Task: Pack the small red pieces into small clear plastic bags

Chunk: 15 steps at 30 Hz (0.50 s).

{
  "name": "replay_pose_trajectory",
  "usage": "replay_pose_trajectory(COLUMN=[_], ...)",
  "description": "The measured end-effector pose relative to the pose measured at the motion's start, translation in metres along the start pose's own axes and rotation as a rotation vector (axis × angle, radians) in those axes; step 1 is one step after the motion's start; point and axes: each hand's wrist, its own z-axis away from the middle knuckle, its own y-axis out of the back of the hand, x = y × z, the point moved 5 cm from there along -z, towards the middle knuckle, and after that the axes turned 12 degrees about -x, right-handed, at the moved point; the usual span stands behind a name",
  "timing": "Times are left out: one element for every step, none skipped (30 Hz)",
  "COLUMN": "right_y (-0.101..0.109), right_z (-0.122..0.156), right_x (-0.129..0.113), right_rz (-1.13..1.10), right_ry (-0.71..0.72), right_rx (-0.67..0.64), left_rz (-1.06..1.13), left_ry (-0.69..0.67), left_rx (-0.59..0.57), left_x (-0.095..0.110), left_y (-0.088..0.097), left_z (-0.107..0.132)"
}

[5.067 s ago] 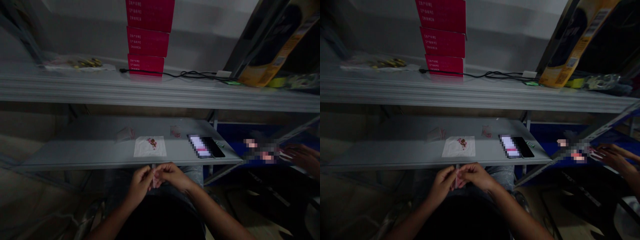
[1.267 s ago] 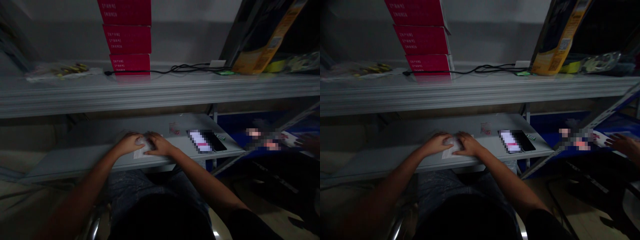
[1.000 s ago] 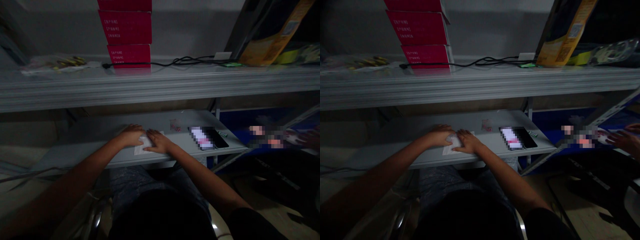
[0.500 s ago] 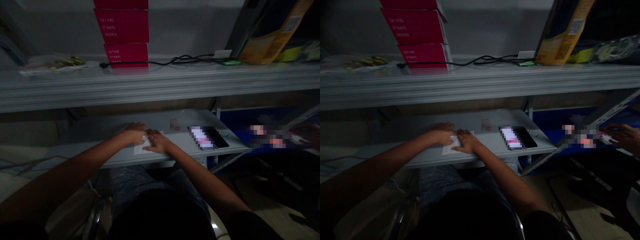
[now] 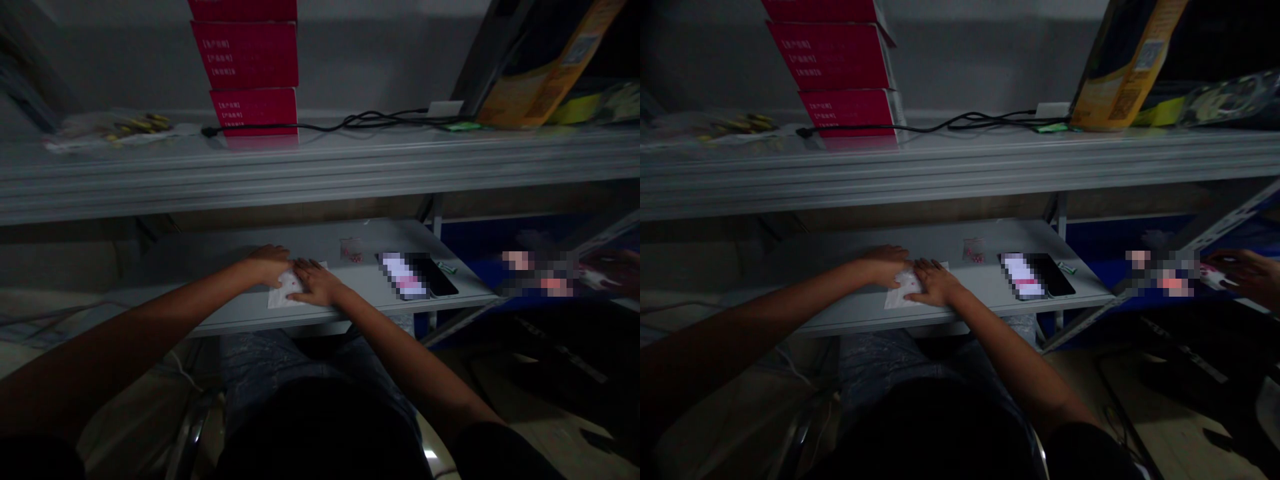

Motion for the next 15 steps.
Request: replay_pose_trajectory(right_y=[0.0004, 0.0007, 0.0010, 0.0011, 0.0012, 0.0012, 0.0011, 0.0010, 0.0010, 0.0010, 0.0011, 0.0011, 0.0011, 0.0009, 0.0005], right_z=[0.0002, 0.0004, 0.0006, 0.0009, 0.0012, 0.0014, 0.0017, 0.0018, 0.0019, 0.0018, 0.0017, 0.0015, 0.0013, 0.0010, 0.0007], right_x=[-0.0003, -0.0005, -0.0007, -0.0009, -0.0010, -0.0011, -0.0012, -0.0015, -0.0017, -0.0020, -0.0023, -0.0025, -0.0026, -0.0024, -0.0022], right_rz=[0.004, 0.006, 0.006, 0.004, 0.003, 0.002, 0.003, 0.006, 0.009, 0.012, 0.014, 0.017, 0.020, 0.023, 0.025], right_ry=[-0.001, -0.002, -0.003, -0.005, -0.010, -0.015, -0.021, -0.025, -0.030, -0.033, -0.034, -0.035, -0.037, -0.039, -0.040], right_rx=[-0.001, -0.001, 0.000, -0.001, -0.002, -0.005, -0.010, -0.015, -0.020, -0.024, -0.028, -0.032, -0.036, -0.041, -0.046], left_rz=[-0.018, -0.021, -0.017, -0.010, -0.007, -0.008, -0.015, -0.023, -0.027, -0.027, -0.023, -0.019, -0.017, -0.019, -0.022], left_ry=[-0.002, -0.007, -0.016, -0.030, -0.047, -0.063, -0.070, -0.070, -0.066, -0.056, -0.045, -0.037, -0.034, -0.032, -0.026], left_rx=[-0.017, -0.027, -0.037, -0.044, -0.050, -0.060, -0.069, -0.071, -0.070, -0.068, -0.069, -0.072, -0.080, -0.093, -0.105], left_x=[0.0007, 0.0011, 0.0012, 0.0011, 0.0008, 0.0003, -0.0007, -0.0020, -0.0032, -0.0043, -0.0050, -0.0050, -0.0042, -0.0030, -0.0017], left_y=[0.0007, 0.0014, 0.0016, 0.0015, 0.0012, 0.0006, 0.0001, 0.0001, 0.0005, 0.0011, 0.0019, 0.0025, 0.0027, 0.0022, 0.0014], left_z=[0.0000, -0.0003, -0.0006, -0.0009, -0.0011, -0.0009, -0.0004, 0.0005, 0.0018, 0.0033, 0.0049, 0.0063, 0.0074, 0.0082, 0.0086])
